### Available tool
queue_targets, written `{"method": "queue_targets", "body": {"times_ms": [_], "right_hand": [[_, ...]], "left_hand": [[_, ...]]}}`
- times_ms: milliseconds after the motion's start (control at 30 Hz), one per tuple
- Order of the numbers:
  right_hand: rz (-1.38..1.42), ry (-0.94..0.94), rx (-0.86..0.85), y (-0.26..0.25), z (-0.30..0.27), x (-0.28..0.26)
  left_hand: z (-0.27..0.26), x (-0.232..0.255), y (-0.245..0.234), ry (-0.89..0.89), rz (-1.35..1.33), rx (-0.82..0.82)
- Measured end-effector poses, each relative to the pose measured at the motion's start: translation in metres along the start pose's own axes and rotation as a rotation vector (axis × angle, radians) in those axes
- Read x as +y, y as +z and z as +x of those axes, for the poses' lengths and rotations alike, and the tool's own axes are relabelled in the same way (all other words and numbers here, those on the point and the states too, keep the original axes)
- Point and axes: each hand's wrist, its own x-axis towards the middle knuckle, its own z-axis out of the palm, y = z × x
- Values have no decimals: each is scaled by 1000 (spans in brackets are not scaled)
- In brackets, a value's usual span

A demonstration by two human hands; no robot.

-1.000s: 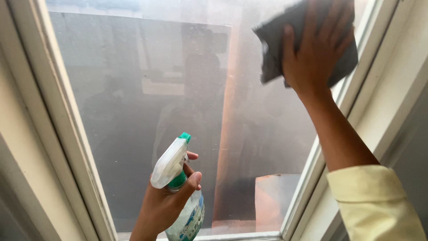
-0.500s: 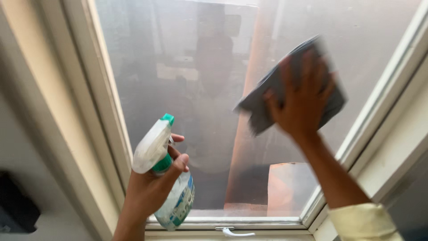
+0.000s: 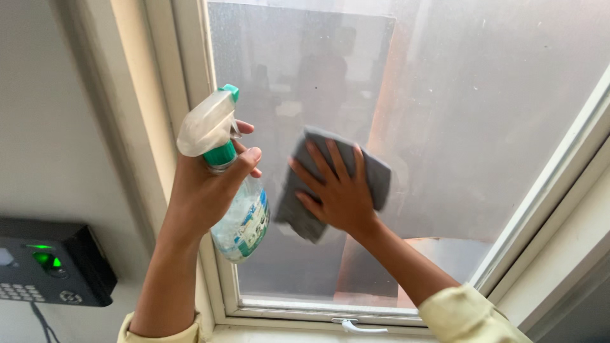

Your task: The person cleans a window by spraying liquid from a bottle onto the glass and wiping it with a cloth.

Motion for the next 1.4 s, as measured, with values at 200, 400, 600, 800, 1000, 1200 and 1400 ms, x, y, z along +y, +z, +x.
{"method": "queue_targets", "body": {"times_ms": [200, 400, 600, 800, 1000, 1200, 1400], "right_hand": [[-79, 163, 50, -31, -43, 100], [-110, 489, 163, -56, 109, 134], [37, 22, 144, -11, 128, -7], [-28, 153, 170, -30, 90, 41], [22, 373, 224, -54, 223, 91], [-8, -166, 90, -27, 175, 14], [-85, 90, 81, -39, 139, 50]], "left_hand": [[-13, 6, -31, 6, -16, 31], [-16, 8, -29, -50, -29, 49], [-17, 2, -22, -183, 79, 68], [-34, 8, -41, -68, -34, 60], [-43, 11, -53, -155, 61, 55], [-47, 6, -57, -126, -22, 61], [-41, -2, -55, -180, 40, -9]]}}
